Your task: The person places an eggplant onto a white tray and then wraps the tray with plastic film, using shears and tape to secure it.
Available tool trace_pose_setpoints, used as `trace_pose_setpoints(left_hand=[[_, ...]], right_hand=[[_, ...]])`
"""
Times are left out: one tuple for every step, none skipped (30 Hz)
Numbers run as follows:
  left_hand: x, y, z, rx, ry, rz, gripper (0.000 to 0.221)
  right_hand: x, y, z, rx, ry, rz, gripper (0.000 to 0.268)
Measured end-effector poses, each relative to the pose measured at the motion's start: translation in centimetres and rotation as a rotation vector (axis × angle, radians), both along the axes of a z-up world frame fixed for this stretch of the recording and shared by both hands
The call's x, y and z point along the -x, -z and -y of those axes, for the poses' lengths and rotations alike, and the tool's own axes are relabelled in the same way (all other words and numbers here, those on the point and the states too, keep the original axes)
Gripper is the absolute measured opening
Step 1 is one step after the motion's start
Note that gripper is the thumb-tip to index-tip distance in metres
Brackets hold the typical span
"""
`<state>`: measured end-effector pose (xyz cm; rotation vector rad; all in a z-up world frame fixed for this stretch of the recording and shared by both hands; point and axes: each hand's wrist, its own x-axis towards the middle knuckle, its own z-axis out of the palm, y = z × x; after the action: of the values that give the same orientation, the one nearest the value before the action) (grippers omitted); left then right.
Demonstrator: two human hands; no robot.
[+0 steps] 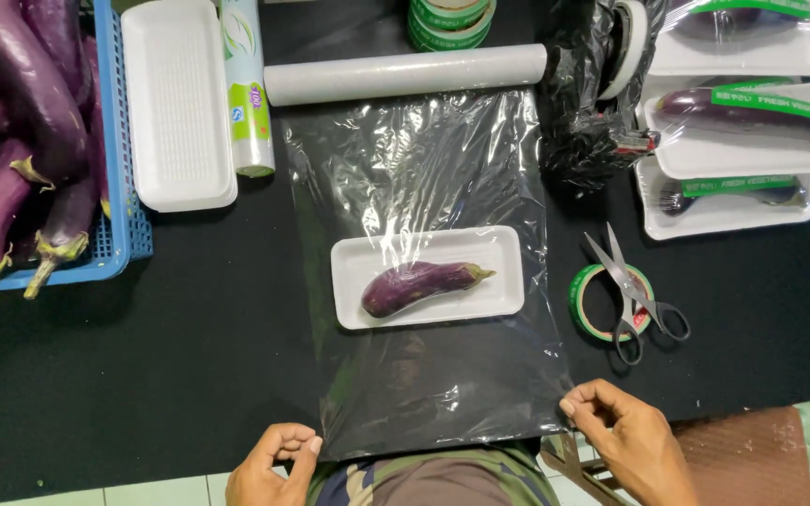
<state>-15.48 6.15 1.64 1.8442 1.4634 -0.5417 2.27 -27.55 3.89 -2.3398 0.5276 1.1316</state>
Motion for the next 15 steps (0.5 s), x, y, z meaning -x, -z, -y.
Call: trace_pose_setpoints(left_hand=[[-0.1,-0.2,0.0,-0.009,0.051,-0.064,0.013],[-0.1,-0.4,-0.1,-0.018,0.101,-0.128,0.015],[-0.7,-1.2,-0.4,-0.023,0.092,-0.129,0.015],[-1.3,-2.0,-0.8,0.032,0.136,-0.188,0.017],[-1.9,-2.9,-1.2,0.089,0.180,-0.248,0.021],[-1.1,-2.4,-1.4,0.087,0.172,-0.249,0.021],[-0.6,-1.8,-1.6,-0.081,0.173,-0.061,0.020],[-0.1,-1.2,-1.6,-0.250,0.166,0.126,0.019],[-1.0,-1.2,-1.8,-0.244,0.174,0.133,0.019],[-1.8,-1.2,-2.0,-0.277,0.229,0.211,0.020],[-2.7,-1.1,-2.1,-0.310,0.283,0.295,0.022],[-4.0,-0.8,-2.4,-0.305,0.293,0.305,0.022],[-5.2,-0.6,-2.6,-0.341,0.418,0.477,0.027],[-6.4,-0.4,-2.9,-0.376,0.542,0.650,0.032],[-7.2,0.2,-3.2,-0.375,0.548,0.656,0.032]], right_hand=[[-0.3,-0.5,-0.3,0.073,-0.076,-0.044,0.026],[-0.6,-1.0,-0.7,0.147,-0.153,-0.087,0.027],[-1.0,-1.7,-1.0,0.142,-0.161,-0.087,0.027],[-1.4,-2.3,-1.4,0.232,-0.194,-0.123,0.028],[-1.8,-3.0,-1.6,0.324,-0.225,-0.156,0.032],[-1.9,-3.2,-1.8,0.321,-0.233,-0.156,0.032],[-1.9,-3.4,-1.7,0.308,-0.137,-0.048,0.030],[-2.0,-3.7,-1.6,0.294,-0.041,0.060,0.028],[-2.4,-3.5,-2.0,0.300,-0.031,0.064,0.028],[-2.8,-3.4,-2.3,0.203,-0.057,0.232,0.025],[-3.2,-3.2,-2.6,0.109,-0.073,0.410,0.025],[-4.4,-3.3,-3.6,0.116,-0.063,0.417,0.025],[-5.6,-3.3,-4.6,0.074,-0.100,0.495,0.025],[-6.9,-3.3,-5.6,0.033,-0.137,0.575,0.026],[-8.0,-2.7,-5.7,0.036,-0.130,0.578,0.026]])
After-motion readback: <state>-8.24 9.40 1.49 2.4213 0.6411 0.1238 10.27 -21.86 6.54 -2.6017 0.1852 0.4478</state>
